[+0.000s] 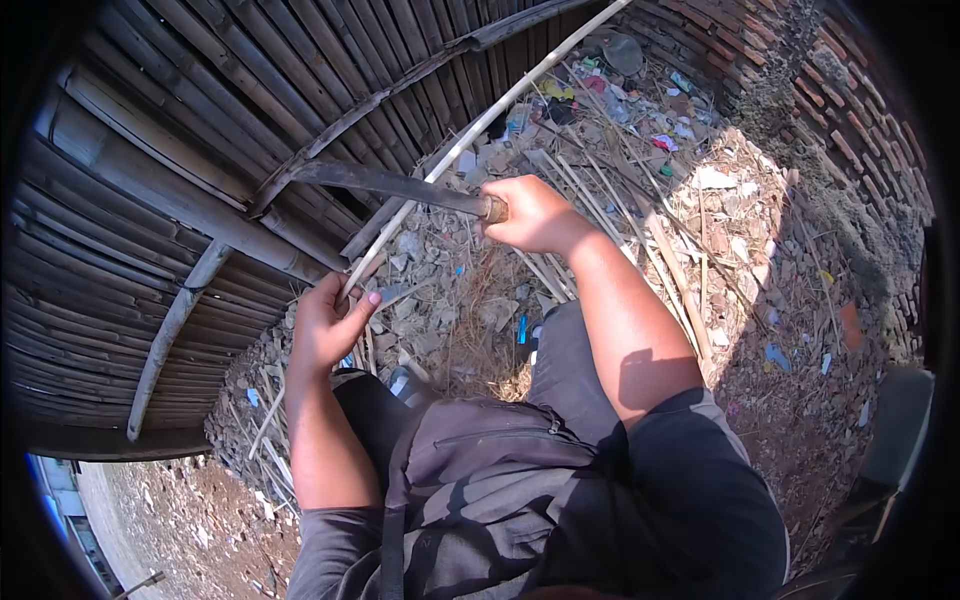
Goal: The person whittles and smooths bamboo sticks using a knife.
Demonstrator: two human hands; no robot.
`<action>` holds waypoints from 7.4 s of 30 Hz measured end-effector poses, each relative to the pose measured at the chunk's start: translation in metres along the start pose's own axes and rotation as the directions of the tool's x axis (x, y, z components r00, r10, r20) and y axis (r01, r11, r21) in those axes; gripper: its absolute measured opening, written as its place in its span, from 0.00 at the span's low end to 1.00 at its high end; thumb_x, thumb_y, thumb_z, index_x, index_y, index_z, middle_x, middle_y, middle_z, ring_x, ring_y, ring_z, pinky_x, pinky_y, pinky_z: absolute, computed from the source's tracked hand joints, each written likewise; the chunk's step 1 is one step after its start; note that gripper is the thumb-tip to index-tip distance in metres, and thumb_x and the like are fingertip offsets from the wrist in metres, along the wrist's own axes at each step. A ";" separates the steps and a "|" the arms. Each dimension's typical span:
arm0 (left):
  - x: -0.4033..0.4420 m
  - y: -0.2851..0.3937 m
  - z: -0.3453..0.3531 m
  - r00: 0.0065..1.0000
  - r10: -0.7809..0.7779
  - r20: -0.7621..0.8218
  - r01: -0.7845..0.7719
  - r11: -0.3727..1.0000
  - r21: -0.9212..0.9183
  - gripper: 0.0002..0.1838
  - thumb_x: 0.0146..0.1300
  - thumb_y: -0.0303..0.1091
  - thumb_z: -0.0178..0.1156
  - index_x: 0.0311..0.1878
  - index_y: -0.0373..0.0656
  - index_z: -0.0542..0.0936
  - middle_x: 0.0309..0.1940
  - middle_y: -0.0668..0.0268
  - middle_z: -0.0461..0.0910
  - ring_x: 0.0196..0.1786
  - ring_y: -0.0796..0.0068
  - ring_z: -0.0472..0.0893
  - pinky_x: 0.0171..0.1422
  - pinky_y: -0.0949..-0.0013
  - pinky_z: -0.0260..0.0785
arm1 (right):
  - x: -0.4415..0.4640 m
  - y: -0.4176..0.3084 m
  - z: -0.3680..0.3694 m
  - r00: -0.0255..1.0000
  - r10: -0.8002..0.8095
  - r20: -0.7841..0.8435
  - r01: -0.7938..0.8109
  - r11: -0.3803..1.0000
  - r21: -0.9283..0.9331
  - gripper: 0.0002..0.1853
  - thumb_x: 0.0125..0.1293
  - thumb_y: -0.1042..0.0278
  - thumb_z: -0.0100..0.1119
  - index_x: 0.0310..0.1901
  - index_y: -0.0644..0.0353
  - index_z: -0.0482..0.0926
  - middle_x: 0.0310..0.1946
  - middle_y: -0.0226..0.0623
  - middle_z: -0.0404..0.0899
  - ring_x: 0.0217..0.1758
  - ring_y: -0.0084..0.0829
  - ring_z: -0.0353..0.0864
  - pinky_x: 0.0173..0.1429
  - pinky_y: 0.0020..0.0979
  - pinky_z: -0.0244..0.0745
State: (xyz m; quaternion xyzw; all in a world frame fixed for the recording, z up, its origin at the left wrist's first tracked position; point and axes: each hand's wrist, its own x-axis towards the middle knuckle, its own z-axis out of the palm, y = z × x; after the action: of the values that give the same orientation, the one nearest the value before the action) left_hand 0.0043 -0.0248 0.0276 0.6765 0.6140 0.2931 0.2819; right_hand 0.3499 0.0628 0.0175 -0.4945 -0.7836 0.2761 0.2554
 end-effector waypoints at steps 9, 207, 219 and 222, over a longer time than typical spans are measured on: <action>-0.077 0.074 -0.034 0.998 0.070 0.006 -0.069 0.974 0.215 0.20 0.69 0.42 0.74 0.33 0.35 0.78 0.19 0.66 0.68 0.26 0.80 0.65 0.30 0.64 0.61 | -0.097 -0.034 -0.020 0.965 0.063 -0.253 -0.081 0.995 -0.062 0.16 0.61 0.59 0.75 0.42 0.62 0.83 0.36 0.53 0.88 0.44 0.52 0.90 0.48 0.45 0.82; -0.410 -0.229 0.036 0.282 -0.950 0.132 0.931 0.238 -0.277 0.35 0.69 0.45 0.69 0.72 0.37 0.71 0.57 0.50 0.80 0.57 0.53 0.82 0.56 0.51 0.76 | -0.465 0.315 0.099 0.378 0.866 -0.327 -0.885 0.442 0.149 0.19 0.56 0.61 0.70 0.47 0.63 0.86 0.56 0.57 0.85 0.59 0.55 0.84 0.66 0.46 0.80; -0.423 -0.238 0.038 0.279 -0.947 0.157 0.914 0.212 -0.345 0.32 0.69 0.45 0.69 0.70 0.38 0.73 0.54 0.52 0.82 0.53 0.56 0.84 0.51 0.52 0.79 | -0.481 0.323 0.095 0.430 0.885 -0.179 -0.903 0.422 -0.080 0.26 0.58 0.60 0.68 0.56 0.65 0.85 0.52 0.58 0.87 0.59 0.56 0.86 0.66 0.45 0.81; -0.426 -0.235 0.039 0.279 -0.947 0.158 0.906 0.206 -0.369 0.31 0.69 0.44 0.69 0.69 0.38 0.74 0.53 0.53 0.83 0.52 0.57 0.85 0.49 0.52 0.80 | -0.487 0.333 0.113 0.443 0.854 -0.274 -0.896 0.432 -0.103 0.24 0.58 0.60 0.69 0.55 0.62 0.86 0.50 0.57 0.88 0.56 0.56 0.87 0.64 0.45 0.82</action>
State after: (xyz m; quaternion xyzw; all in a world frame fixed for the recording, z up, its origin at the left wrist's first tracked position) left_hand -0.1549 -0.4298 -0.1946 0.0858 0.8365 0.2153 0.4965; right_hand 0.6703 -0.2841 -0.3543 -0.8783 -0.4112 0.2287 0.0844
